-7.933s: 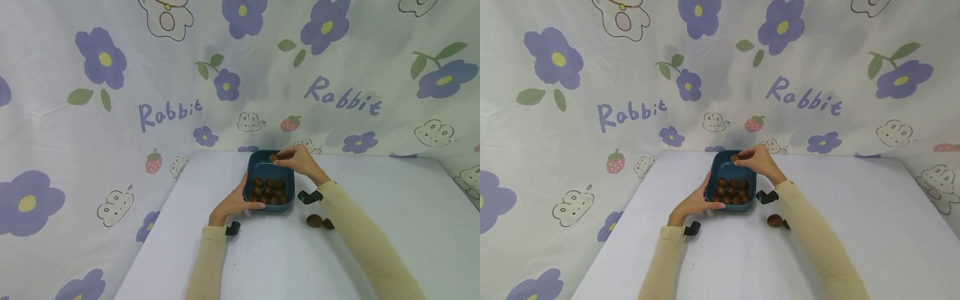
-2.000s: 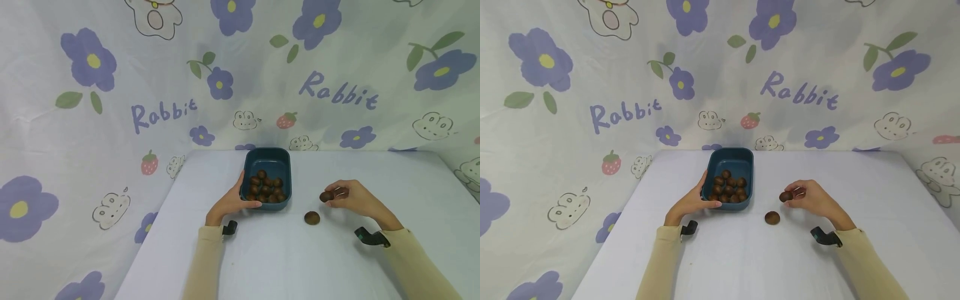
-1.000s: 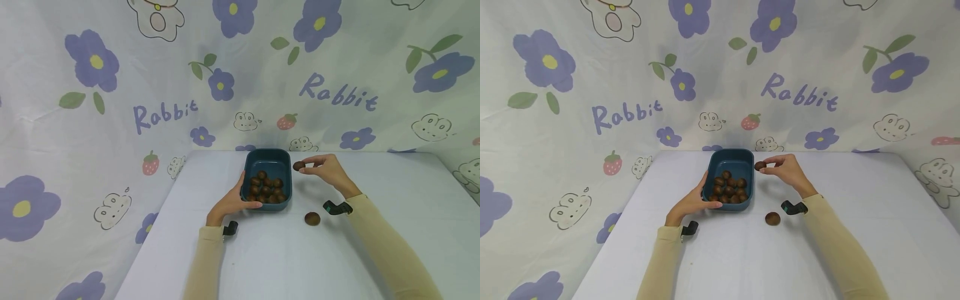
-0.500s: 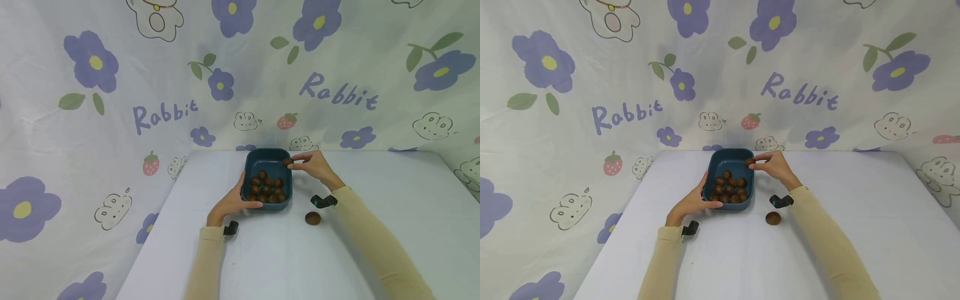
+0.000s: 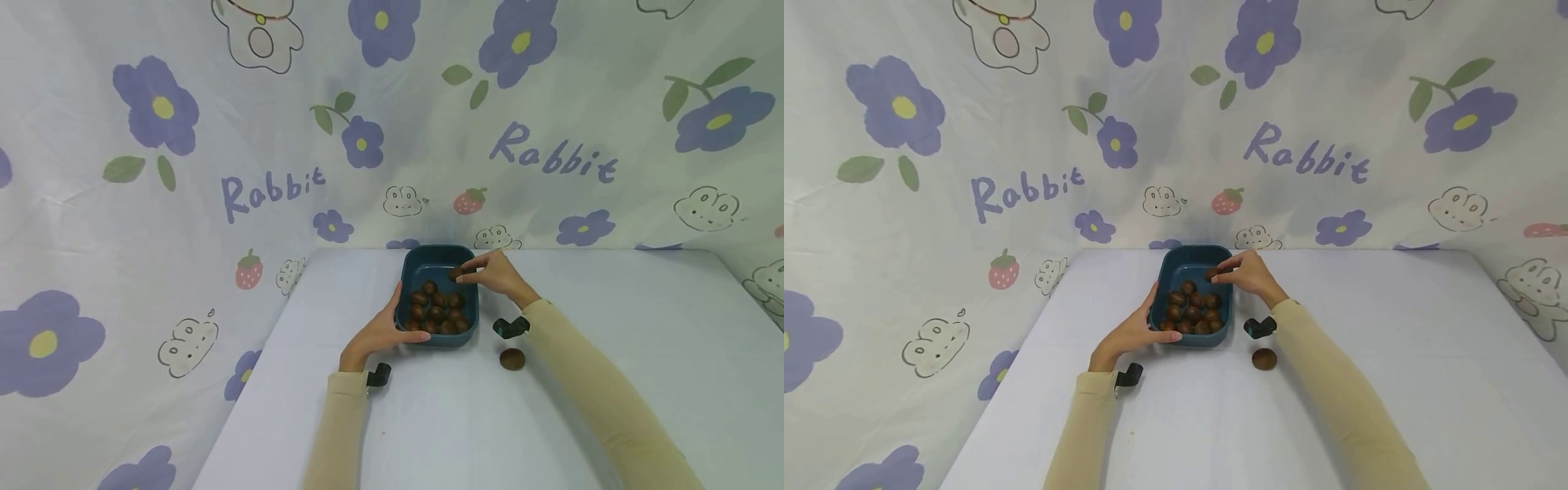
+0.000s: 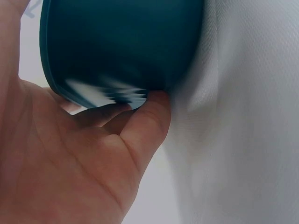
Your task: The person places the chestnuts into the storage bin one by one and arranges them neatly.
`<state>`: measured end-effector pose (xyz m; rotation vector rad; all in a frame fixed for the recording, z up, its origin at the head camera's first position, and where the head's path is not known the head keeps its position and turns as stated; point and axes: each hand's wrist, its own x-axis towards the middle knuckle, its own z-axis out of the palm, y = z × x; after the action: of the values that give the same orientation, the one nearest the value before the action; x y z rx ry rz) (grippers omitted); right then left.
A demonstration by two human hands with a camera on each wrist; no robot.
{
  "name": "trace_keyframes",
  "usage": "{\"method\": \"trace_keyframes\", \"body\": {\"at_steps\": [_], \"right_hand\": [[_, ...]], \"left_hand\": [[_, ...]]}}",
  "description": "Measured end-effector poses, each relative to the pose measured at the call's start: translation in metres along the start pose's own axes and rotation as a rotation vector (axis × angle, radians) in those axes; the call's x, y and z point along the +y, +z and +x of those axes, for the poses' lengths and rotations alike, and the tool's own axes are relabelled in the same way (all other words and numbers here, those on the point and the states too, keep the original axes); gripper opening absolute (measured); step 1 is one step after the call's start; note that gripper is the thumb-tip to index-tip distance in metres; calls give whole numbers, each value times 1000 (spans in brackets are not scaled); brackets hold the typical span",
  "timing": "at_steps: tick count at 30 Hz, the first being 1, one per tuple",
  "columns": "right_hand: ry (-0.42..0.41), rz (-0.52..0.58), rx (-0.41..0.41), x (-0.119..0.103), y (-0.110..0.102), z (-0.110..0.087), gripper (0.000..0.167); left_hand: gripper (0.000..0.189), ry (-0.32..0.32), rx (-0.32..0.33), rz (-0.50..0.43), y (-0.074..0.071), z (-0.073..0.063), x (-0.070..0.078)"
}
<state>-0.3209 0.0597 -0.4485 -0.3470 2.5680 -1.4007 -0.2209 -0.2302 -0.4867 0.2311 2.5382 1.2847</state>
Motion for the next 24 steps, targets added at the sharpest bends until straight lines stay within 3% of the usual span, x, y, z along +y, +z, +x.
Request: {"method": "trace_keyframes", "body": {"at_steps": [10, 24], "right_hand": [[-89, -119, -21, -3, 11, 9, 38], [-63, -287, -47, -10, 20, 13, 32]], "left_hand": [[137, -2, -2, 11, 0, 0, 0], [137, 21, -4, -6, 0, -3, 0]]}}
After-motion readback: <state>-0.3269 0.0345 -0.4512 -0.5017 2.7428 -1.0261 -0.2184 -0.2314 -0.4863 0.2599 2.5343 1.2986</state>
